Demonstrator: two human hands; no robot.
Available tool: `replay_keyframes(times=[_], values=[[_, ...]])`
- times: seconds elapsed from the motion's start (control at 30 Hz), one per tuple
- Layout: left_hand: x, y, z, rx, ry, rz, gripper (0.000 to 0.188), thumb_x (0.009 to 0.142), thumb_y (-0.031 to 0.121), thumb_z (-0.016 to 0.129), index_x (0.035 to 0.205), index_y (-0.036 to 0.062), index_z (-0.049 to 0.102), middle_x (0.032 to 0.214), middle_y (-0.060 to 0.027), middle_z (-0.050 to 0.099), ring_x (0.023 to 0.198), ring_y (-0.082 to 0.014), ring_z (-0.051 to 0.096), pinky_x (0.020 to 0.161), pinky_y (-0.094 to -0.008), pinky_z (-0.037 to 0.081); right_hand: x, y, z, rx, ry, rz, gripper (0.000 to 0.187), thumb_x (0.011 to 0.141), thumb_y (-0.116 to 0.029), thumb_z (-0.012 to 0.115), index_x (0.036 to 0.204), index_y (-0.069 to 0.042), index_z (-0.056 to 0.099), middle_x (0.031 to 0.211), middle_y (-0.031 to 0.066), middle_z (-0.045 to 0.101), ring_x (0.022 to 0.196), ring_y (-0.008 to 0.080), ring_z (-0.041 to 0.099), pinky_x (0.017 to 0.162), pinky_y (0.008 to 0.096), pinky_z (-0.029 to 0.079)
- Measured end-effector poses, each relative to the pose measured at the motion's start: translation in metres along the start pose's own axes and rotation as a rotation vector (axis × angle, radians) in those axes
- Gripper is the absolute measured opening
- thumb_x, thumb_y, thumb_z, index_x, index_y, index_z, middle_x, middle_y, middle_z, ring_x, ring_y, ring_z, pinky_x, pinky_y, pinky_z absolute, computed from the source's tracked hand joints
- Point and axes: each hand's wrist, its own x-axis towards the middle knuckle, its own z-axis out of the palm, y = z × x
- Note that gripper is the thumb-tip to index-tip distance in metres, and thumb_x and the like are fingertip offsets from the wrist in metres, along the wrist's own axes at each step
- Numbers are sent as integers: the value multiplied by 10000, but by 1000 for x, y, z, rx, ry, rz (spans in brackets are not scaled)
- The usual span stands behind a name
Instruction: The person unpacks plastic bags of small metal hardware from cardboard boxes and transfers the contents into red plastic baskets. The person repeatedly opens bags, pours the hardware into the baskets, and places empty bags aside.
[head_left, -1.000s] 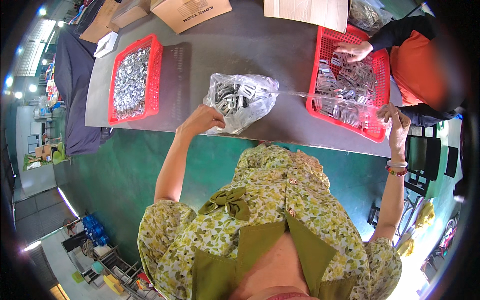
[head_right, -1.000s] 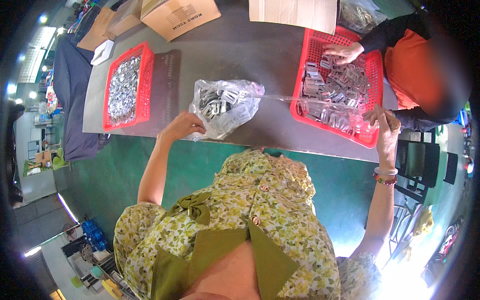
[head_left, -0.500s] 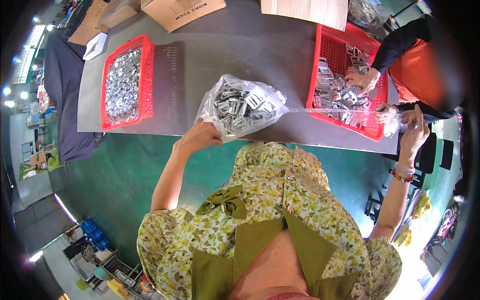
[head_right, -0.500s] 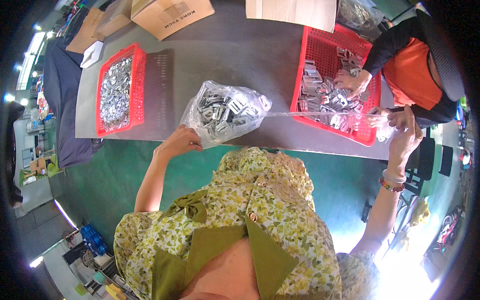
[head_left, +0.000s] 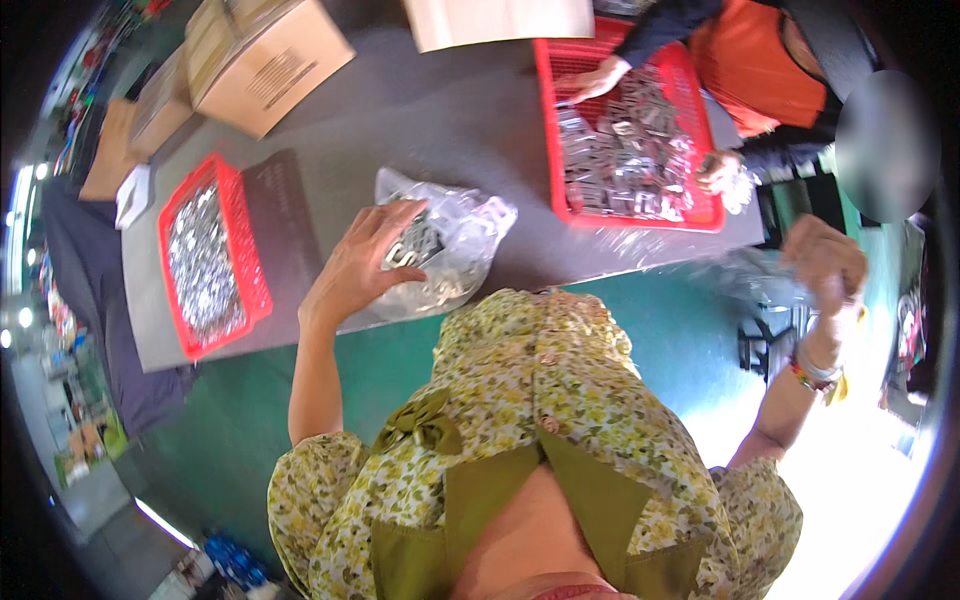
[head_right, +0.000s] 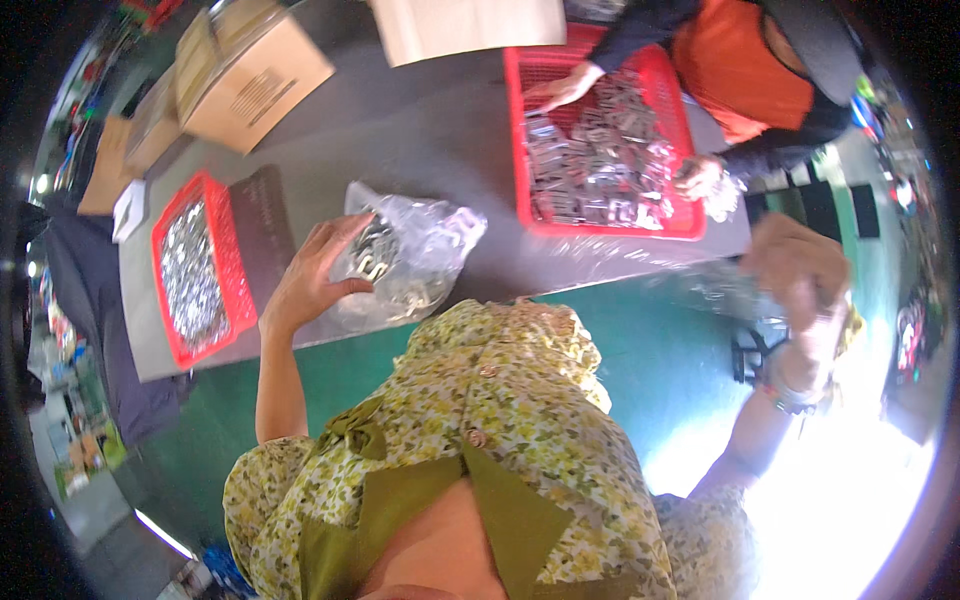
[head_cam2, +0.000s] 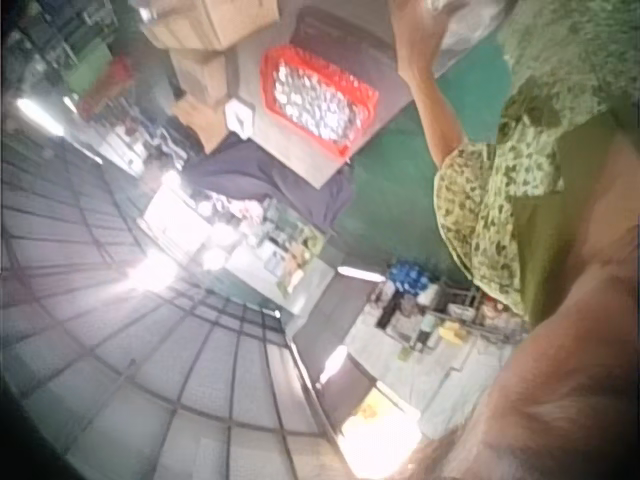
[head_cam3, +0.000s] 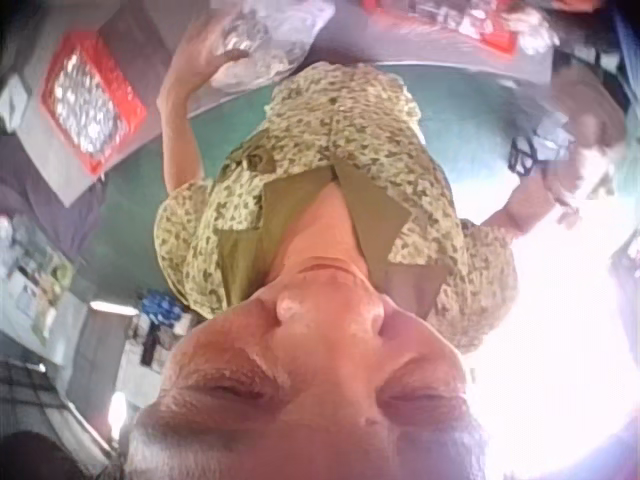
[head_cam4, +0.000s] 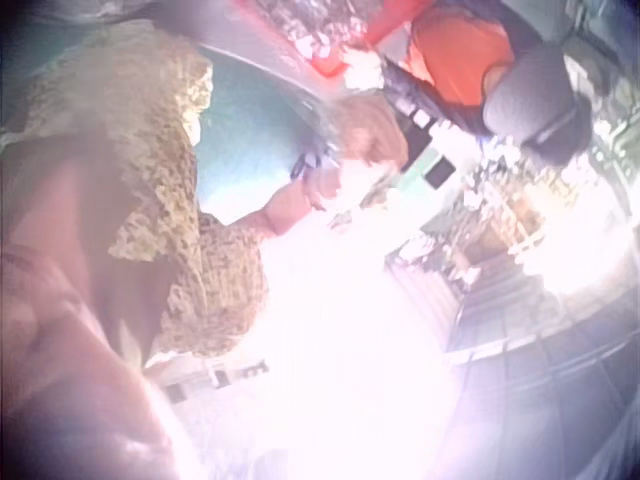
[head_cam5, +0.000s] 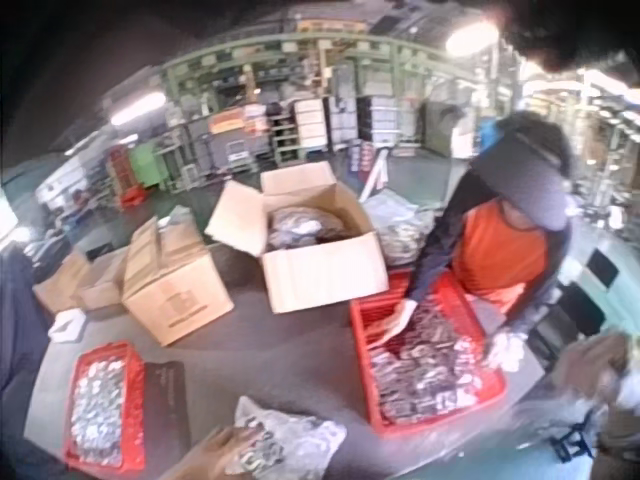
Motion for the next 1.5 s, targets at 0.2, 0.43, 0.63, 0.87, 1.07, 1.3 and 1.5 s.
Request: replay_keyframes(times=[0.2,0.43,0.63,0.87,1.07,1.3,1.5], values=[[102,118,85,-266,-346,428,1027,735,407,760,1508,105,156,1478,-192,291,1317,-343,393,1053,-443,398,-9,-12,55,168,6,3,231,822,-174,723,722,18,642,713,105,616,657,197,595,565,308,469],[152,120,148,-840,-932,-90,186,844,128,709,984,62,607,1204,-126,565,1102,-192,580,880,-317,508,-109,36,60,-60,502,284,340,773,44,697,1106,27,628,758,76,637,695,167,622,626,280,507],[173,144,164,-1794,-623,-57,324,724,169,823,946,69,610,1228,-120,544,1172,-266,540,946,-332,521,-159,114,101,679,423,790,530,852,-29,658,1347,25,475,863,66,658,762,140,640,709,263,528],[213,205,231,-1737,-386,-23,253,949,157,568,1149,30,480,1320,-140,480,1162,-237,529,987,-352,459,-122,123,117,1631,382,457,954,817,-346,732,1519,-126,125,1461,128,333,1271,314,425,955,485,459],[221,225,278,-595,-211,520,652,861,7,602,1417,19,262,1369,-135,329,1274,-238,346,1068,-366,296,-136,159,50,1321,530,652,791,718,-182,822,1376,-33,408,1301,91,531,1181,223,516,993,388,447],[253,258,263,-892,-573,130,542,892,103,639,1374,31,402,1322,-103,443,1251,-206,404,1072,-365,348,-166,196,-13,742,517,635,192,720,51,687,900,-8,652,991,61,675,858,152,633,800,296,517],[250,271,253,-1127,-228,19,311,921,-14,560,1228,29,534,1259,-105,501,1207,-211,495,964,-346,509,-156,209,-27,756,658,689,805,743,-94,743,1441,-35,345,779,-30,552,696,85,584,646,198,504]])
